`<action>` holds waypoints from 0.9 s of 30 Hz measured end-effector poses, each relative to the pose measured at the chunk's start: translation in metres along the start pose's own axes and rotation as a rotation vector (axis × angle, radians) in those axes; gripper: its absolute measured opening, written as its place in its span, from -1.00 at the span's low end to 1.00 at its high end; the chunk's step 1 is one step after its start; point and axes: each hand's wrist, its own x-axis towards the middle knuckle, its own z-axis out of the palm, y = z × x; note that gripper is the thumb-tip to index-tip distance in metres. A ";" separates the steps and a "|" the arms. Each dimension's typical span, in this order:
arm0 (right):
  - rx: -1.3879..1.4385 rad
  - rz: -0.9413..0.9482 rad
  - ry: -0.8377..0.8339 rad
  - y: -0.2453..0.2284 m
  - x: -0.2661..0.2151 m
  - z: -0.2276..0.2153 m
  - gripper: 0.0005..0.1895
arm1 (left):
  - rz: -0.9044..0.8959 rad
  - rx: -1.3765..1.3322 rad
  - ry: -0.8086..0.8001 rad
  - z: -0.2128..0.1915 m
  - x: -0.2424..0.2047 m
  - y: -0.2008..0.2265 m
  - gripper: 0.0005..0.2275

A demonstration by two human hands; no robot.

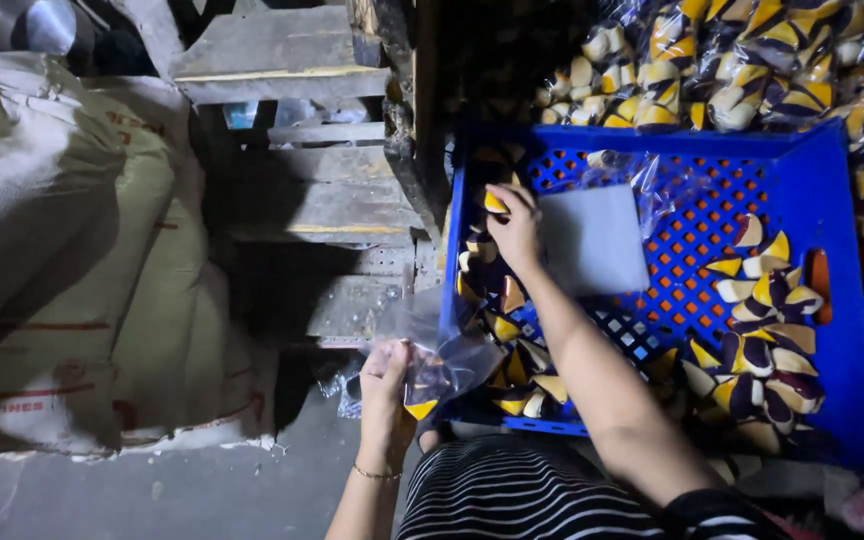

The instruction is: The person sits on the floor and packs triangular yellow and purple snacks from a blue crate into clear plastic bags. The person repeatedly picks snacks, places them into bags, and sets the filled bags aside.

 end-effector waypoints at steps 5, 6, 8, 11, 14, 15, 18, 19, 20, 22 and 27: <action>0.164 0.220 0.134 0.009 -0.009 -0.007 -0.67 | -0.053 0.006 -0.046 -0.007 0.005 0.018 -0.81; 0.159 0.222 0.144 -0.001 -0.006 -0.008 -0.67 | -0.058 0.011 -0.054 -0.010 0.008 0.019 -0.81; -0.017 0.139 0.133 -0.019 -0.003 -0.008 -0.68 | -0.051 0.013 -0.032 -0.016 0.012 0.021 -0.80; -0.146 0.036 0.088 -0.002 0.013 0.020 -0.58 | -0.057 0.020 -0.098 -0.020 0.012 0.027 -0.84; -0.366 -0.045 -0.206 0.019 0.019 0.042 -0.50 | -0.041 0.013 -0.112 -0.031 0.015 0.028 -0.85; -0.367 -0.038 -0.205 0.019 0.014 0.034 -0.50 | -0.046 0.018 -0.112 -0.034 0.014 0.032 -0.85; -0.548 -0.185 -0.317 0.020 0.002 -0.003 -0.43 | -0.079 0.043 -0.094 -0.045 0.014 0.041 -0.84; -0.479 -0.170 -0.367 0.020 -0.003 -0.025 -0.52 | -0.064 0.063 -0.060 -0.051 0.015 0.042 -0.84; -0.409 -0.155 -0.417 0.021 -0.009 -0.046 -0.58 | -0.049 0.084 -0.027 -0.057 0.016 0.044 -0.83; -0.357 -0.162 -0.398 0.016 -0.033 -0.086 -0.62 | -0.053 0.092 0.003 -0.067 0.021 0.046 -0.84; -0.290 -0.072 -0.284 0.016 -0.082 -0.156 -0.66 | -0.069 0.122 -0.050 -0.061 0.027 0.050 -0.82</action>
